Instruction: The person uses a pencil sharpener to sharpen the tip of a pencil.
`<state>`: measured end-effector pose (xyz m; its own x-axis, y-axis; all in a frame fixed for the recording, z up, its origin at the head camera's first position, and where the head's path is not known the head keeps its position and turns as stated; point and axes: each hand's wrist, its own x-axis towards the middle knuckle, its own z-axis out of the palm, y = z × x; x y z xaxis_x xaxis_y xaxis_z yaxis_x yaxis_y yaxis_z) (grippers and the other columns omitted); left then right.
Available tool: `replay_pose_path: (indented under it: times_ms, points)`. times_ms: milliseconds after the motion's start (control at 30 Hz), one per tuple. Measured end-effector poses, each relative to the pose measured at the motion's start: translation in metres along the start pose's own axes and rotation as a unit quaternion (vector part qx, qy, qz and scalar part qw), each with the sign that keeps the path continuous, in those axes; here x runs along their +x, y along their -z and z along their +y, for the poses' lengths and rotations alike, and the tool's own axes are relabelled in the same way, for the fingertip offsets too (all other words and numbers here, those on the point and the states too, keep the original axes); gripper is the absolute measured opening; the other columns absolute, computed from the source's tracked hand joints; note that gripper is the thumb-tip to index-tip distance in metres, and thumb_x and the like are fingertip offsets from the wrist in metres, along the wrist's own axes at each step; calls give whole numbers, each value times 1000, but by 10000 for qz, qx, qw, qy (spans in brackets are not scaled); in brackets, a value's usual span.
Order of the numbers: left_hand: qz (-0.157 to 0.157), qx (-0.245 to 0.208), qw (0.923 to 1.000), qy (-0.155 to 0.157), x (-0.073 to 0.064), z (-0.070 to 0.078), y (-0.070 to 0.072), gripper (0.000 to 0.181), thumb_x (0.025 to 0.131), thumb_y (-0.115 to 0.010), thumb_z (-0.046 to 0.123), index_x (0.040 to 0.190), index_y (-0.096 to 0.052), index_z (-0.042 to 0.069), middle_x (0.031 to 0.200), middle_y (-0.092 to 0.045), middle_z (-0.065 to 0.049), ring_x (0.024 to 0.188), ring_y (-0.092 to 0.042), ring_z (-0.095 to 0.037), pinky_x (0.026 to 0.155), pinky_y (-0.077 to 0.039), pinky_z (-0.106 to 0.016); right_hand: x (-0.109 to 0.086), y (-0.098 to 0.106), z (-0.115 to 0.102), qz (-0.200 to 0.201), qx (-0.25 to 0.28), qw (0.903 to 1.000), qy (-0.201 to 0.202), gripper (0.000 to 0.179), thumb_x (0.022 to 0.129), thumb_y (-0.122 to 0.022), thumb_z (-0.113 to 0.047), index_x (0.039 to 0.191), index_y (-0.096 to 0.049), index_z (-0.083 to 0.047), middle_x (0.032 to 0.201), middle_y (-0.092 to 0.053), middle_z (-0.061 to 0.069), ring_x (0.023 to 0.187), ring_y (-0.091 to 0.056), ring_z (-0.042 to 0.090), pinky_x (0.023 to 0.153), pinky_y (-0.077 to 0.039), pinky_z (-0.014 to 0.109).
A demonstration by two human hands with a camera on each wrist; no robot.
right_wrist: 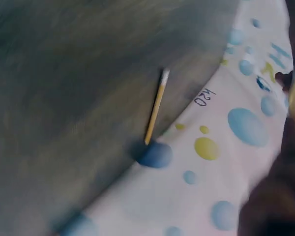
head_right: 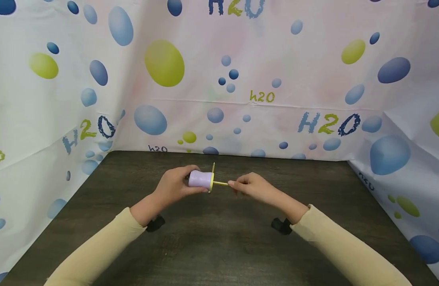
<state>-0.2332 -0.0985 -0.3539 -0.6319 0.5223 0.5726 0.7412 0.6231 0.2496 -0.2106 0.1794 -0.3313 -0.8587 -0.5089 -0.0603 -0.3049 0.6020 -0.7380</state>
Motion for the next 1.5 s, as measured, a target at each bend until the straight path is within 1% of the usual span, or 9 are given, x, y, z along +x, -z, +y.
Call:
replay_pose_path:
  times_ms: [100, 267, 367, 500, 733, 833, 1000, 1200, 1500]
  points:
    - [-1066, -1502, 9617, 2031, 5, 3, 4, 47, 85, -82, 42, 110, -73, 3, 92, -76, -11, 71, -69, -18, 66, -58, -32, -1, -6, 1, 1696, -2206, 9447, 1733, 52, 106, -46, -51, 102, -72, -7, 82, -68, 0, 63, -54, 11, 54, -44, 25]
    - [-2272, -3515, 8354, 3562, 10, 3, 8, 50, 100, -63, 43, 103, -73, -6, 77, -74, -13, 56, -69, -14, 67, -63, -40, 6, -9, 10, 3807, -4458, 6984, 4107, 40, 109, -47, -37, 93, -69, -8, 72, -60, 2, 56, -52, 15, 46, -41, 27]
    - [-2569, -3805, 8110, 3626, 10, 5, 9, 51, 101, -60, 43, 100, -72, -7, 69, -72, -8, 51, -65, -9, 63, -62, -37, 8, -9, 14, 4102, -4719, 6296, 4611, 34, 109, -51, -28, 86, -67, -10, 64, -57, -1, 50, -47, 13, 44, -39, 26]
    - [-2222, -3396, 8484, 3400, 9, 12, 6, 42, 98, -69, 38, 100, -73, -4, 75, -73, -9, 57, -67, -10, 65, -62, -37, 4, -11, 13, 3959, -4448, 6773, 4320, 45, 111, -44, -34, 79, -65, -11, 59, -57, -3, 45, -47, 10, 41, -36, 25]
    - [-330, -776, 9881, 1289, 1, 19, 4, 52, 76, -91, 37, 110, -71, 3, 91, -76, -9, 74, -67, -17, 62, -54, -28, 1, -10, 0, 2008, -1922, 9450, 1722, 46, 107, -50, -42, 85, -76, -11, 59, -58, -6, 51, -39, 1, 50, -28, 20]
    - [636, 497, 9945, -665, -2, 9, -1, 62, 66, -96, 42, 105, -69, 2, 89, -76, -7, 75, -70, -17, 65, -58, -29, 2, -4, 0, 325, 188, 9990, 244, 32, 104, -58, -27, 80, -69, -8, 57, -44, -8, 52, -30, 3, 53, -27, 23]
    - [1361, 1317, 9532, -2358, -1, 0, -2, 72, 55, -99, 48, 101, -68, 3, 89, -75, -5, 80, -74, -16, 70, -61, -29, 1, 5, 5, -1679, 2056, 9562, -1231, 42, 110, -41, -30, 74, -55, -13, 54, -30, -10, 46, -20, 5, 48, -21, 23]
    - [-564, -259, 9967, 528, 2, 4, 1, 57, 75, -90, 45, 109, -72, 3, 88, -76, -6, 72, -66, -14, 61, -53, -25, -5, -4, 1, 262, -749, 9957, 469, 52, 109, -42, -47, 96, -70, -6, 68, -57, -4, 55, -43, 6, 54, -37, 24]
    - [-2491, -3224, 8380, 3631, 13, 3, 17, 46, 100, -64, 40, 100, -73, -5, 89, -76, -27, 52, -66, -11, 68, -63, -43, 6, -13, 15, 3638, -4403, 6996, 4294, 39, 111, -45, -34, 94, -66, -7, 73, -60, 1, 56, -49, 12, 45, -38, 24]
